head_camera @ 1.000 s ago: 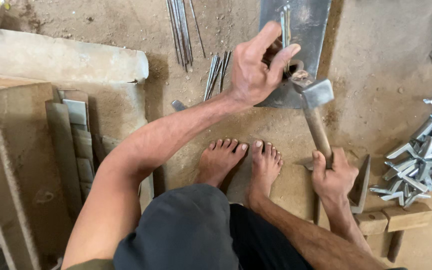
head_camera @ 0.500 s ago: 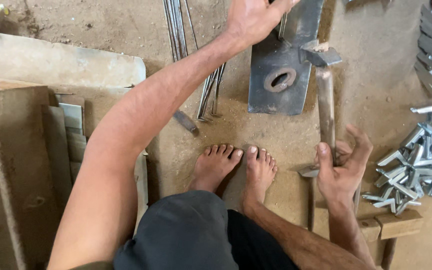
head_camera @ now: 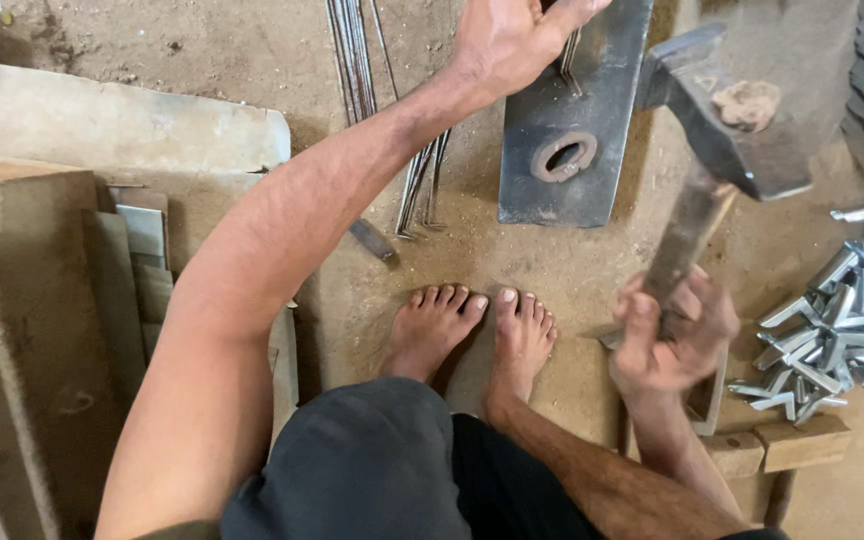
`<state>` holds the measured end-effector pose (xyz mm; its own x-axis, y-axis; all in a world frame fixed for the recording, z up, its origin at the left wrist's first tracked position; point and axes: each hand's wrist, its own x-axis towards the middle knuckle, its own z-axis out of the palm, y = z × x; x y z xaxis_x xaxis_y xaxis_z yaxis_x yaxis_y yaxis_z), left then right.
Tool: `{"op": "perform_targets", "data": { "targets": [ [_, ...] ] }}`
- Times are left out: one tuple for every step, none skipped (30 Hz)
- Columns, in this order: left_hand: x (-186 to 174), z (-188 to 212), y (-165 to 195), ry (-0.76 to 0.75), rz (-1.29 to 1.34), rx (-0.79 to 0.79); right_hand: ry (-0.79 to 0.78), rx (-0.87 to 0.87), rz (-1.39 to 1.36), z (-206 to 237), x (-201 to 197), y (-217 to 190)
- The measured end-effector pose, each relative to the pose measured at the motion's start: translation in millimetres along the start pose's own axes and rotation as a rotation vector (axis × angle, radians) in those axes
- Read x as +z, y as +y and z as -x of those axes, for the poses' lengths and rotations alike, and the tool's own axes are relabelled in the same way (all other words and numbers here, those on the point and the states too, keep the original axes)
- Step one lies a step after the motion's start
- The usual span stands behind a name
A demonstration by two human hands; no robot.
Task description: The person bends thin metal rods into U-shaped pins by hand, holding each rod against a round forming tool mounted on a steel plate and striking it with a hammer to wrap the metal around the tool. Finished bent pins are set aside with a growing pile of completed pieces.
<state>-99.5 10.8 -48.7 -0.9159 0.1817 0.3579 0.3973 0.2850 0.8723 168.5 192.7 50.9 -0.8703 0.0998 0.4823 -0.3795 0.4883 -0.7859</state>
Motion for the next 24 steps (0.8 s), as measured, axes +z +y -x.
{"op": "perform_targets", "data": {
  "targets": [
    [0.3,0.1,-0.8,-0.008,-0.004,-0.019,-0.006,-0.009,0.109,-0.7,4.0,1.1],
    [0.4,-0.5,-1.9,-0.013,-0.01,-0.037,-0.012,-0.021,0.216,-2.0,6.6,1.5],
    [0.1,-0.8,-3.1,-0.02,-0.016,-0.053,-0.078,0.121,0.212,-2.1,6.6,-0.2],
    [-0.1,-2.2,-4.4,-0.044,-0.018,-0.08,-0.141,0.259,0.204,-2.8,6.2,-1.5],
    [-0.9,-2.0,-5.3,-0.069,-0.024,-0.108,-0.206,0.396,0.191,-1.9,3.9,-4.3],
    [-1.6,-2.8,-6.2,-0.095,-0.029,-0.145,-0.172,0.323,0.141,-1.2,-0.3,-7.6],
    [-2.6,-1.5,-5.2,-0.073,-0.023,-0.098,-0.137,0.261,0.096,1.6,-3.7,-11.1],
    [-2.3,0.3,-5.5,-0.056,-0.007,-0.05,-0.1,0.203,0.062,4.0,-7.6,-14.0],
    [-2.6,0.3,-4.8,-0.026,0.005,0.005,-0.028,0.11,0.047,6.2,-7.6,-12.7],
    [-2.8,0.3,-3.9,-0.03,0.015,-0.015,0.043,0.009,0.024,8.3,-7.8,-11.1],
    [-3.0,1.5,-2.3,-0.039,0.028,-0.039,0.115,-0.084,0.005,10.0,-6.5,-7.1],
    [-2.6,2.3,-0.5,-0.052,0.044,-0.068,0.004,-0.071,0.179,11.2,-4.3,-2.2],
    [-2.7,2.1,0.9,-0.055,0.03,-0.056,-0.106,-0.057,0.337,11.6,-3.2,3.2],
    [-2.8,1.7,2.2,-0.056,0.013,-0.04,-0.143,0.022,0.375,11.3,-2.9,8.1],
    [-2.5,1.8,3.5,-0.06,-0.004,-0.023,-0.183,0.1,0.417,11.9,-4.1,10.7],
    [-2.8,0.2,3.8,-0.038,0.013,-0.01,-0.165,0.24,0.328,10.9,-6.7,13.1],
    [-2.2,1.3,4.9,-0.02,0.03,-0.005,-0.159,0.385,0.219,12.4,-8.0,12.5],
    [-2.2,2.2,5.0,-0.009,0.054,-0.011,-0.087,0.274,0.131,12.8,-11.0,11.0],
    [-2.4,3.5,4.7,-0.012,0.061,-0.008,-0.011,0.155,0.05,14.2,-10.5,9.5],
    [-3.5,4.5,3.3,-0.004,0.063,0.012,0.066,0.013,-0.037,15.2,-11.3,7.1],
    [-3.9,4.6,1.9,0.007,0.062,0.026,0.071,0.005,-0.023,16.0,-8.4,7.2],
    [-3.8,5.3,0.5,-0.033,0.022,-0.031,0.072,0.01,-0.007,17.9,-3.4,7.2],
    [-4.1,6.6,-0.7,-0.077,-0.016,-0.088,0.074,0.019,0.012,18.4,-1.2,8.7],
    [-3.1,5.0,-1.7,-0.117,-0.058,-0.138,-0.022,0.155,0.052,19.3,3.2,12.1]
  ]
}}
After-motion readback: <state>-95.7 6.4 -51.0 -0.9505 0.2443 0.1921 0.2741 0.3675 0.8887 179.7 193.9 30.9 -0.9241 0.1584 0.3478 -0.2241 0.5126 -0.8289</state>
